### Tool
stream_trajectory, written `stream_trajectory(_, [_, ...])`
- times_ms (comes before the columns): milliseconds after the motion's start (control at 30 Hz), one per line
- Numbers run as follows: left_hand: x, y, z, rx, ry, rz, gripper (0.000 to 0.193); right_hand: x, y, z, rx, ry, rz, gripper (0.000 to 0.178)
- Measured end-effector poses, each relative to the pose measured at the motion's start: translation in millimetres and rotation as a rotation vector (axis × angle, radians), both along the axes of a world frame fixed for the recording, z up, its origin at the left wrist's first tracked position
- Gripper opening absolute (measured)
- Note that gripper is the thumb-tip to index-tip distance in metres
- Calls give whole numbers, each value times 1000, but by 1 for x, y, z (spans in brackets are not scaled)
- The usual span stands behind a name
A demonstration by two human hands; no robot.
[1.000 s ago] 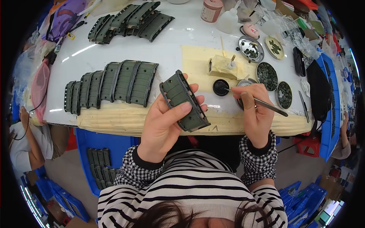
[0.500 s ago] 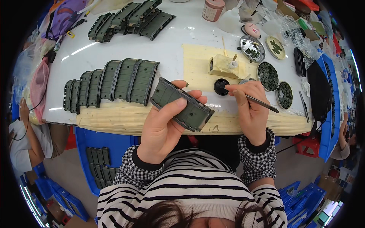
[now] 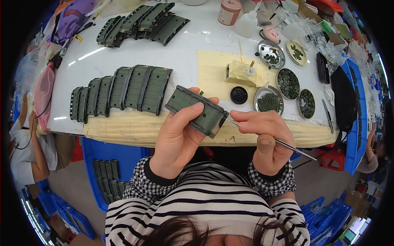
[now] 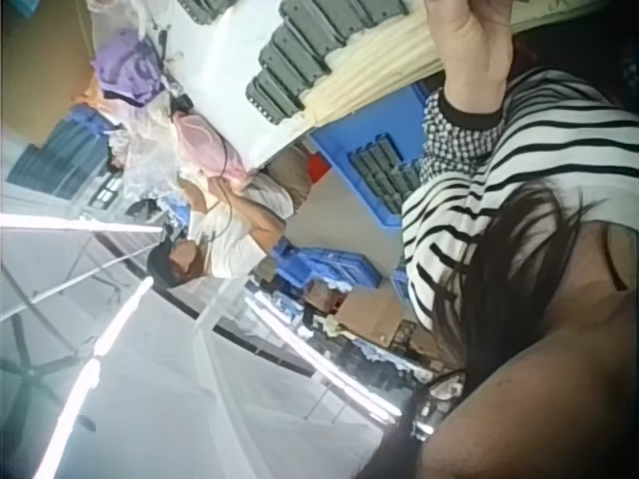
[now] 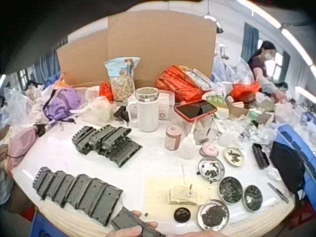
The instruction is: Detailed assembly and finishing of plastic toy tank models using a fine applicator tool.
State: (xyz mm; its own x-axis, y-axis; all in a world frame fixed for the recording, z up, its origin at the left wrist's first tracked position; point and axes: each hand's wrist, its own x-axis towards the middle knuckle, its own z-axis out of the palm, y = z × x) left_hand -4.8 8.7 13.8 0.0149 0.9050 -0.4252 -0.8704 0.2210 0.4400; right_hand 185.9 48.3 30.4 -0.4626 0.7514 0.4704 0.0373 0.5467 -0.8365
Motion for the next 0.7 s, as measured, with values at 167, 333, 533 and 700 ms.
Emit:
stream_trajectory(167, [-1,-1,-1,19,-22,-19,33,-1,2,-1,31,-38,-1,18])
stream_trajectory(333, [-1,0,-3,24,-74,-36,32,-1,2,-2,30,-54,-12,17])
stream_trajectory(533, [-2,0,-3,10,-99,-42,32,-2,3,-3,34,-60,-15,17])
stream_trajectory(700, [-1,1,-5,5,-110,-34,32,-3,2,-6,22,-38,-20,18])
